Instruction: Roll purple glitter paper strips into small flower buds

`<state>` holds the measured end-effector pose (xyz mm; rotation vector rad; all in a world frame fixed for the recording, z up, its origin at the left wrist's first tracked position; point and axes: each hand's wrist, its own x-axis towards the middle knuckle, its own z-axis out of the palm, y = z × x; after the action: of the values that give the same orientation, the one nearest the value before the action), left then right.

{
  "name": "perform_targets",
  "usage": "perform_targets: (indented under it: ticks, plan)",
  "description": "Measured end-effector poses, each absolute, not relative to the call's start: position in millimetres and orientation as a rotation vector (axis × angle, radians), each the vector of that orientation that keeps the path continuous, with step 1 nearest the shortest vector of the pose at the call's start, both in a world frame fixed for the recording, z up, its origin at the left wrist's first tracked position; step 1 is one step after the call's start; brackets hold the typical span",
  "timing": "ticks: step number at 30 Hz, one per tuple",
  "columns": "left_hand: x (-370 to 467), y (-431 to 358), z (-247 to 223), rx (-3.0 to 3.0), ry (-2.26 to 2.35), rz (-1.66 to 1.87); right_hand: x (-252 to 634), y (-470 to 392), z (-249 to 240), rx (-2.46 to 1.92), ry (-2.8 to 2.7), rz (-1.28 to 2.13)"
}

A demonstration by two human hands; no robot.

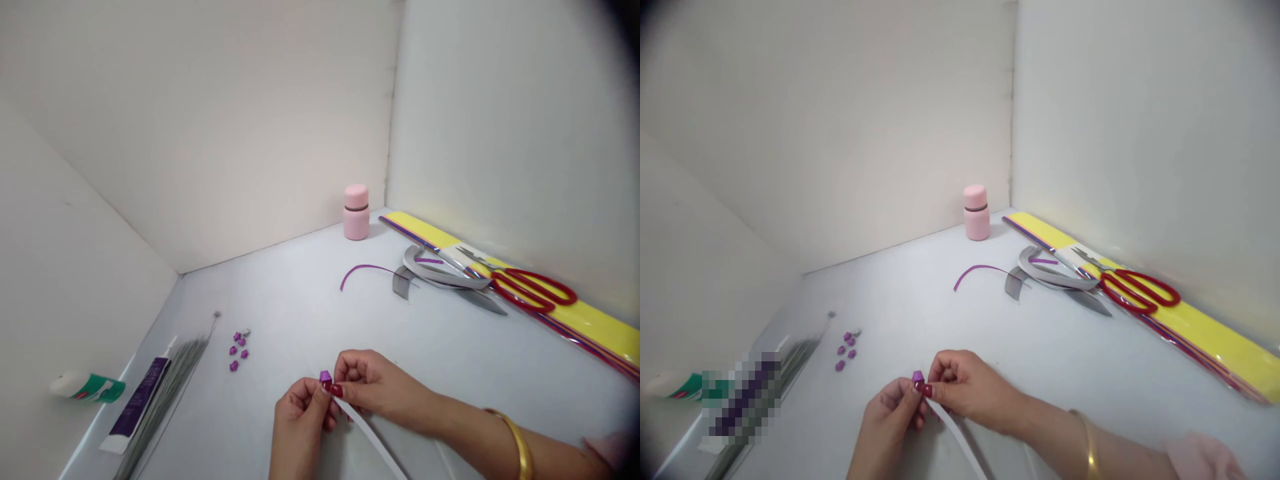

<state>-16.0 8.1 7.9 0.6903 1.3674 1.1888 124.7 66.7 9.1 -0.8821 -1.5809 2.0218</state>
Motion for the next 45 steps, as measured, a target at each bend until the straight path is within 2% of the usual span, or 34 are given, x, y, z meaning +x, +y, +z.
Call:
perform_targets:
  ticks: [19,37,45]
  plan:
    - [-14.3,8.5,10.1,0.702,1.394,1.170,122.8,66.1,15.6,-0.933,-1.407,1.987]
    - [-16.8,8.8,8.9,0.661,1.276,1.141,122.7,64.3,12.6,-0.943,-1.498,1.814]
    - [-15.1,9.0,5.3,0.589,1.330,1.202,122.2,64.0,14.5,-0.904,-1.481,1.842]
